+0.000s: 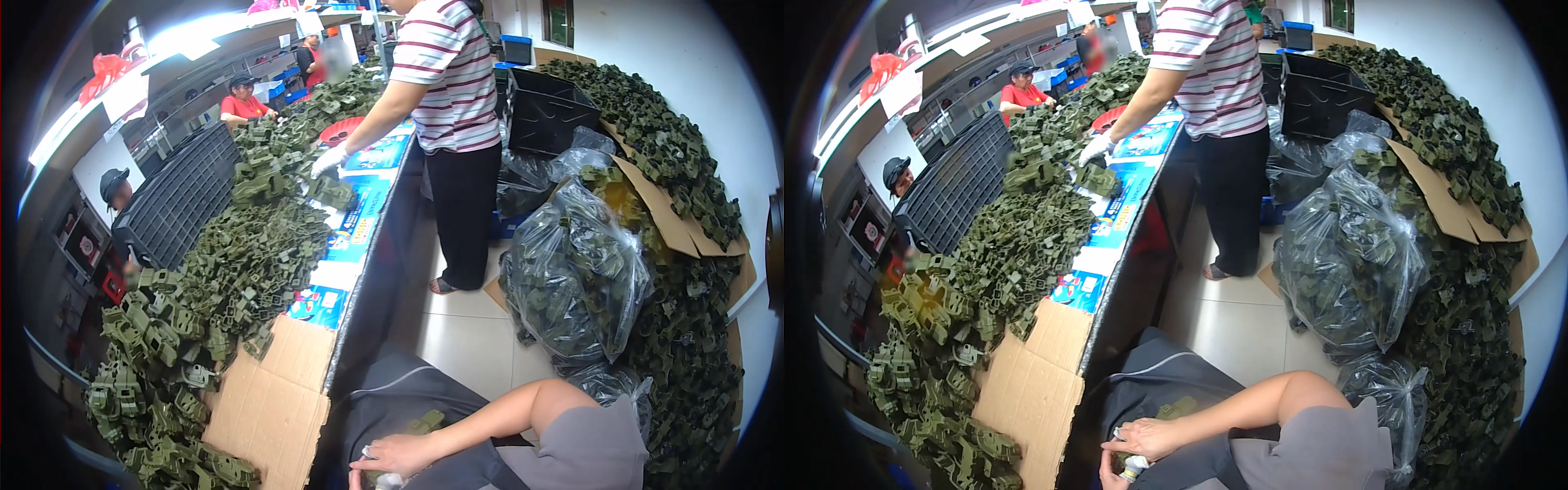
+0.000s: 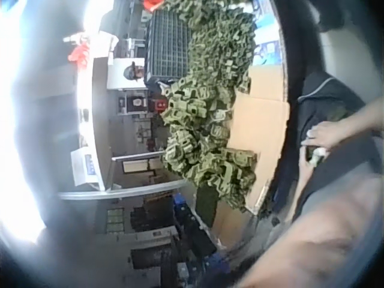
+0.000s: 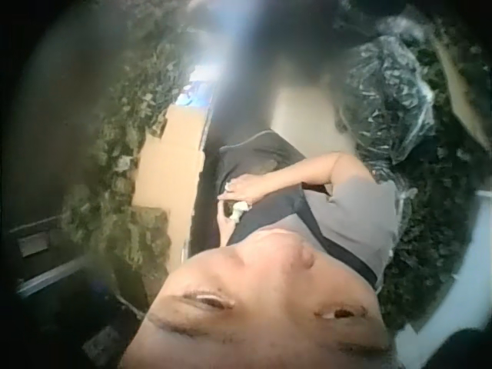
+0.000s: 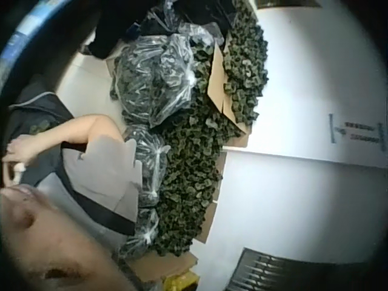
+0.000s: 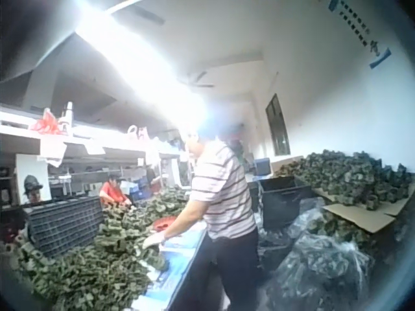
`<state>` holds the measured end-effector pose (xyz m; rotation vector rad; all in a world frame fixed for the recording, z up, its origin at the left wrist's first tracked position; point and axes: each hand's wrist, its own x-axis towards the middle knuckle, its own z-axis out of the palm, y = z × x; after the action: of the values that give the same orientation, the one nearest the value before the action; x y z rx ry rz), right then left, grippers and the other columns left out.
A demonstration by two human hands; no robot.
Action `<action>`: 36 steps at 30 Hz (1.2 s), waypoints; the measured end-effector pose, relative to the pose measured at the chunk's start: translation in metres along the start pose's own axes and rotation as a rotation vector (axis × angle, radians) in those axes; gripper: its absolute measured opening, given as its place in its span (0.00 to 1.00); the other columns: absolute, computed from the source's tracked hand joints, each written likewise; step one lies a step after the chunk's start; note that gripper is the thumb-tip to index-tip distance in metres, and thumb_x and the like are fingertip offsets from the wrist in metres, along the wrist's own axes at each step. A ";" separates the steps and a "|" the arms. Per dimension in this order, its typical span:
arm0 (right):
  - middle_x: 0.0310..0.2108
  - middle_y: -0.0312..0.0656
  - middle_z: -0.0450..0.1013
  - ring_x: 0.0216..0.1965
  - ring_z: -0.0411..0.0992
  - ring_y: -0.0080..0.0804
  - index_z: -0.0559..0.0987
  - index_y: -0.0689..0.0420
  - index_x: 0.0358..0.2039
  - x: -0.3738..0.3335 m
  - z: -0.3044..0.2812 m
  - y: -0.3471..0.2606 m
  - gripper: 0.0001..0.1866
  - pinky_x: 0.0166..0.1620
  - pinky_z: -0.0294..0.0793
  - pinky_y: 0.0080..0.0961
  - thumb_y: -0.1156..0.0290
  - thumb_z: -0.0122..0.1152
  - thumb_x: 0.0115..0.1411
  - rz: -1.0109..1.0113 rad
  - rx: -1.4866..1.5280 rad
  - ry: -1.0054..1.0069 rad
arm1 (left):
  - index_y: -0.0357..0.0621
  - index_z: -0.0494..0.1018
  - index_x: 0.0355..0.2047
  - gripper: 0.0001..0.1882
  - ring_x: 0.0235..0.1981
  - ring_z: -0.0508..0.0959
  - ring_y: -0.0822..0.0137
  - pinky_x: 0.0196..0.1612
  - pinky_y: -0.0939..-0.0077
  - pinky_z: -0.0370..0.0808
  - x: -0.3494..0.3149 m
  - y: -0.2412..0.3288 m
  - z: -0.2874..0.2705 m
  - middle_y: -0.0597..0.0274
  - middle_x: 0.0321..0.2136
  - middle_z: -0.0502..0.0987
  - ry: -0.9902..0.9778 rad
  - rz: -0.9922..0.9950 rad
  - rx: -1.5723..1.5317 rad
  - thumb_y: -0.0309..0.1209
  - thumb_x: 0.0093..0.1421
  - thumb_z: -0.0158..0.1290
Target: The person sits in a workshop environment and repeatedly picks up green plastic parts from a large pile on a table. They wipe each part individually with a white cloth or tissue, then place the cleaned part into a pile on their lap. The person continues this repetitive cleaning process throughout the video.
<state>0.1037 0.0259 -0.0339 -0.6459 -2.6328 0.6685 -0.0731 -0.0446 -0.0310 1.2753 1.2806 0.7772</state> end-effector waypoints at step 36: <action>0.56 0.45 0.61 0.56 0.61 0.40 0.58 0.52 0.60 -0.041 -0.099 0.024 0.37 0.58 0.59 0.29 0.71 0.61 0.49 0.175 0.548 0.260 | 0.42 0.40 0.63 0.59 0.55 0.64 0.54 0.54 0.64 0.65 0.030 0.038 -0.035 0.42 0.56 0.59 -0.006 0.427 0.296 0.40 0.39 0.67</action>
<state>0.1893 0.0597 0.0268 -0.7340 -2.0379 1.2065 -0.0922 0.0001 0.0040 1.8263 1.1611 0.8998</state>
